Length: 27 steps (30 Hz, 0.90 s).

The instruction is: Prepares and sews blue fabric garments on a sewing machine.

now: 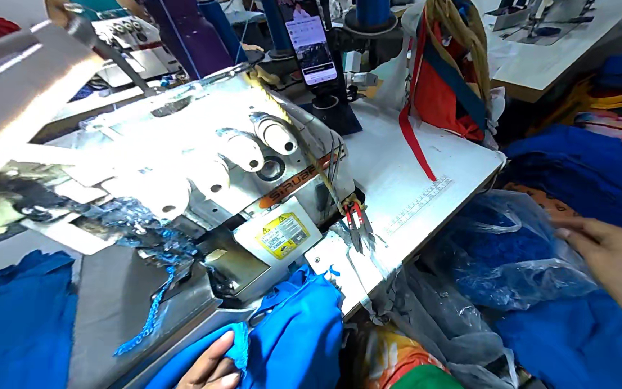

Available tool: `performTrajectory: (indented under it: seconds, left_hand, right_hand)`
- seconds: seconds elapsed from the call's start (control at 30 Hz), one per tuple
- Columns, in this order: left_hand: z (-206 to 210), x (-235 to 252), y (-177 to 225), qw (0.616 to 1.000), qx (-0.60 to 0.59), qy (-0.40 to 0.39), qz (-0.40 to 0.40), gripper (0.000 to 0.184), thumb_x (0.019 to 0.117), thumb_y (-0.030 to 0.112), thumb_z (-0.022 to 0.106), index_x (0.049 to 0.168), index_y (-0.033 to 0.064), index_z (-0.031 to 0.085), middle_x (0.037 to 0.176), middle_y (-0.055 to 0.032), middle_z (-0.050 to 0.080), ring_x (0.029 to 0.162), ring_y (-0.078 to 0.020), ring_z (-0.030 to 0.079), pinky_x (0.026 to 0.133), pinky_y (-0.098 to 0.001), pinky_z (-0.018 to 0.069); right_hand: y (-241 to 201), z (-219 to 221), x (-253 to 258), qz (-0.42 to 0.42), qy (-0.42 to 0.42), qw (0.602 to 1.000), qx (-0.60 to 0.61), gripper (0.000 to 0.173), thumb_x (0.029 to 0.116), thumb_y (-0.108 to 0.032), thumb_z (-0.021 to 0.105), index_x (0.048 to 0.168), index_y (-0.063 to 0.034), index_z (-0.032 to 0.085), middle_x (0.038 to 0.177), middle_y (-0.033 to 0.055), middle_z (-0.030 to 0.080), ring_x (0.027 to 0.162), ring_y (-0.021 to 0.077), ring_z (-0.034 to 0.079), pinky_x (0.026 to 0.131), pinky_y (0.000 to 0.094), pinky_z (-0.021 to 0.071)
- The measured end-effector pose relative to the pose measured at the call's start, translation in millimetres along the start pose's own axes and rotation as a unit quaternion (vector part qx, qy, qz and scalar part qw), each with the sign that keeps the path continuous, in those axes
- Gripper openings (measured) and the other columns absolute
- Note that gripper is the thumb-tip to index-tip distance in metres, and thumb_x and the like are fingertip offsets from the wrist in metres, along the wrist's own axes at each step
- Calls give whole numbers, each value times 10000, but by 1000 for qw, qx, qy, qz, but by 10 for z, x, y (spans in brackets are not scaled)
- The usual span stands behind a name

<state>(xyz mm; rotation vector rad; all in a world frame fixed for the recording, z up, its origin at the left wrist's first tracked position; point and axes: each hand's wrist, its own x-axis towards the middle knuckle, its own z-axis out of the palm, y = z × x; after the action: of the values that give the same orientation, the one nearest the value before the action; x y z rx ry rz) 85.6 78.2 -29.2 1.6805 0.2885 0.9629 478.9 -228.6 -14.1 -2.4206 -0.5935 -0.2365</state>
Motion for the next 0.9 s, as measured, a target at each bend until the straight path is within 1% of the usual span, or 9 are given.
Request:
performTrajectory:
  seconds: [0.1,0.2,0.23,0.4,0.5,0.57,0.67,0.77,0.9]
  left_hand:
    - [43,7,41,1000,28,3,9,243,1051,158,560,1180,225,754,1372,105,642,1200,-11,614,978,-184,518]
    - [151,43,89,999,36,16,1,257,1042,194,573,1181,301,761,1335,149,661,1227,-12,603,1011,-190,505]
    - [195,51,104,999,40,34,-2,246,1036,212,582,1162,313,767,1311,156,673,1224,-11,603,1018,-192,501]
    - [266,56,33,993,22,109,28,193,999,111,620,1085,164,785,1189,45,726,1165,-48,640,1011,-220,516]
    - [286,58,77,991,-23,132,18,192,969,9,617,1059,76,772,1153,9,725,1130,-47,648,976,-217,532]
    - [282,50,130,991,-28,126,26,185,981,-4,590,1059,29,754,1166,-17,721,1148,-51,641,986,-219,525]
    - [250,26,292,993,20,107,50,155,989,-1,581,1044,-33,723,1167,-78,720,1182,-64,631,1027,-217,497]
    - [196,-31,470,979,141,114,97,157,1012,57,588,1029,-5,731,1179,-108,727,1200,-78,640,1051,-223,489]
    - [-183,-215,568,902,317,268,118,167,1035,175,591,1096,172,746,1226,31,710,1183,-33,635,991,-214,530]
  right_hand:
    - [-189,51,24,-11,24,996,84,215,1032,-101,583,1128,48,704,949,213,703,832,322,675,793,562,530]
    - [-479,173,-20,-109,-11,982,152,326,1030,-238,558,1111,50,687,903,86,697,773,67,674,757,273,591]
    - [-628,224,-71,-154,-44,970,184,333,1025,-232,564,1087,69,692,903,88,714,792,40,682,770,237,590]
    - [-1648,656,-559,-359,-252,848,297,242,1019,-132,619,1095,72,725,1105,255,710,1042,172,690,935,256,535]
    - [-2173,907,-859,-421,-292,799,315,304,1015,-134,633,1265,33,672,1326,300,622,991,214,705,821,245,562]
    - [-2434,1001,-987,-431,-297,794,309,375,1011,-156,634,1343,18,628,1356,273,617,947,231,721,801,293,579]
    - [-2701,1103,-1061,-433,-323,784,307,394,993,-96,602,1360,44,613,1299,242,664,1010,286,723,856,377,585]
    - [-2828,1198,-1071,-443,-329,772,315,233,953,-33,582,1121,67,709,1043,233,727,941,326,719,831,426,568]
    - [-2883,1108,-993,-389,-398,767,319,215,986,-42,543,1073,82,696,954,182,717,837,187,696,776,339,571]
